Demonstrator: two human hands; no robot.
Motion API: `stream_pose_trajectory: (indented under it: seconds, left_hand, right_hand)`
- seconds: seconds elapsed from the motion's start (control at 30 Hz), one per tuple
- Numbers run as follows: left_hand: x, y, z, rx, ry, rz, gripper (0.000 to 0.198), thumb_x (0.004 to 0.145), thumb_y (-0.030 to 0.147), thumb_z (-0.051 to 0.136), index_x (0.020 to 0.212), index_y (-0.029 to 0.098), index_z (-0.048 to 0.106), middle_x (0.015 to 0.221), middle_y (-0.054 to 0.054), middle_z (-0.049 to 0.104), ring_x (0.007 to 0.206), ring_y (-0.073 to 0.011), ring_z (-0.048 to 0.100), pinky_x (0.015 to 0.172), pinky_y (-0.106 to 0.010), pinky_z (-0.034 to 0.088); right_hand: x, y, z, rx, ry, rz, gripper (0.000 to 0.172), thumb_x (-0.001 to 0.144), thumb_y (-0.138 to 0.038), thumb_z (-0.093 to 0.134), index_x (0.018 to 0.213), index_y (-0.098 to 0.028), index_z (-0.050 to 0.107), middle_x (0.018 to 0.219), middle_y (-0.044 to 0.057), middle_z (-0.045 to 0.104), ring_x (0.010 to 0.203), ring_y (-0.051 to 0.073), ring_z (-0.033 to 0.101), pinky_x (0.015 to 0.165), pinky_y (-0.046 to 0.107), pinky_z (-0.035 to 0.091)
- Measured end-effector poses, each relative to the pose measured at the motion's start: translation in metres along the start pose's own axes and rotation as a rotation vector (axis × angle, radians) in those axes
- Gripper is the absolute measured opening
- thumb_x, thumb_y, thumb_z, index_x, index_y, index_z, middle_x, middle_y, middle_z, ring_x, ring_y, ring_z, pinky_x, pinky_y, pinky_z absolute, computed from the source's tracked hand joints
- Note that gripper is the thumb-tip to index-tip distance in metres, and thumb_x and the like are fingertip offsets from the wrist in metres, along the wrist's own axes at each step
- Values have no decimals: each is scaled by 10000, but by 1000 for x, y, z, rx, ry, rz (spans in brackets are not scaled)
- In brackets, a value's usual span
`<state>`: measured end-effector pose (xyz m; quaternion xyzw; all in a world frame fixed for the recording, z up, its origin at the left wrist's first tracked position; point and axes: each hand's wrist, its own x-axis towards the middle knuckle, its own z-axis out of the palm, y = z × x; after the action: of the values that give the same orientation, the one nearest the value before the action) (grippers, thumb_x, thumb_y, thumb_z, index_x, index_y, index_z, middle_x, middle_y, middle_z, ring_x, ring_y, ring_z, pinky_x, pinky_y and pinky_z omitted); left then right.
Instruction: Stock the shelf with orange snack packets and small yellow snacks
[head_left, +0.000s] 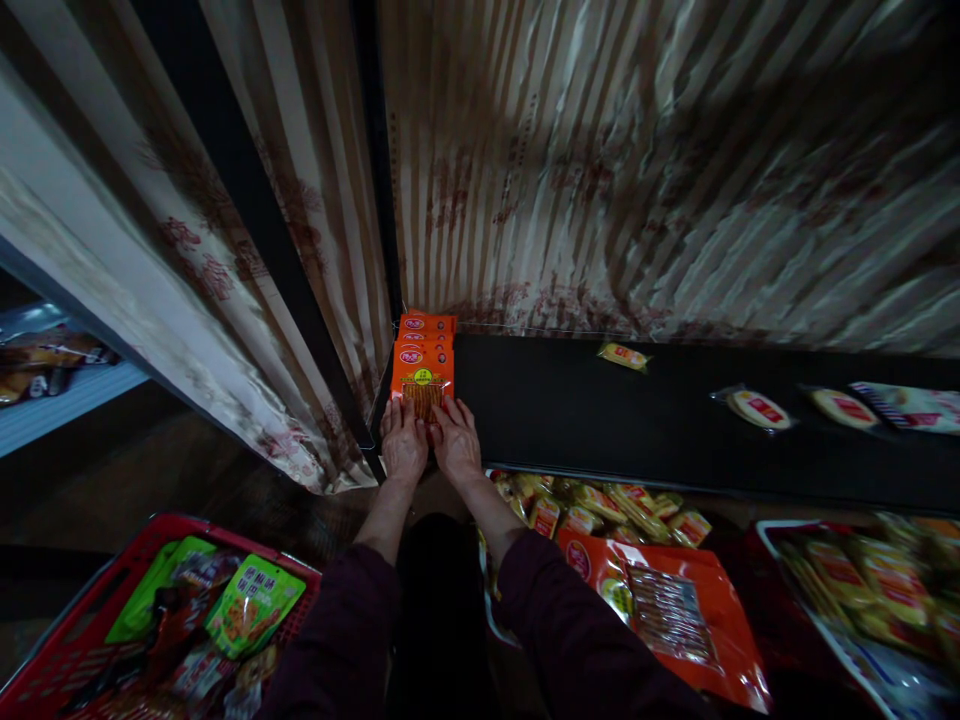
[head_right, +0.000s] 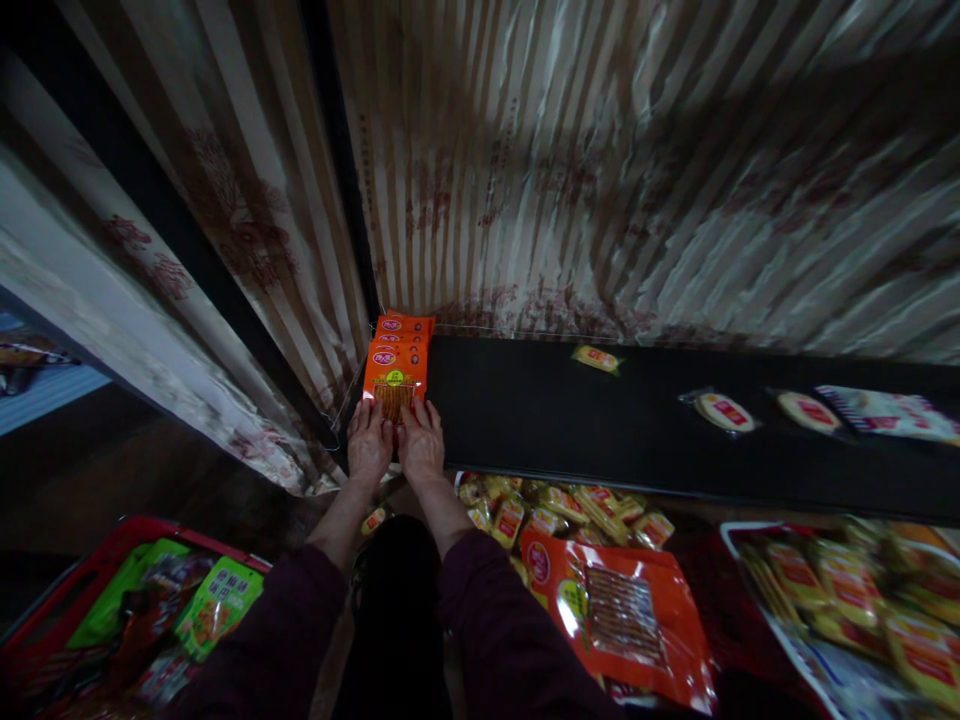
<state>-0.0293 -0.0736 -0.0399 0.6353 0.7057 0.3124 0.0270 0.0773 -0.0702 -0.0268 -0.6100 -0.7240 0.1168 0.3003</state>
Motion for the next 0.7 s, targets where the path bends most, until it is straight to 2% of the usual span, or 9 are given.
stream_pose_trajectory:
  seconds: [0.33,0.7]
  left_hand:
    - [3,2,-2,57,-43,-5,451,873,235,402,1277,81,530,1378,-205,479,1328,-279,391,1085,-445,315]
    - [8,6,-5,71,-89,-28,460,870,214,412,1292,64,516,1389,-210,464,1336,-263,383,1113,-420,280]
  right_hand:
    - [4,-1,1,-26,-57,15,396,866,-189,450,1237,-178,589,1384,94,505,1314,240,360,1047,417,356]
    - [7,-7,0,-79,-65,55,391,867,-200,455,1232,-240,588,1389,47,505,1289,260,376,1013,418,372]
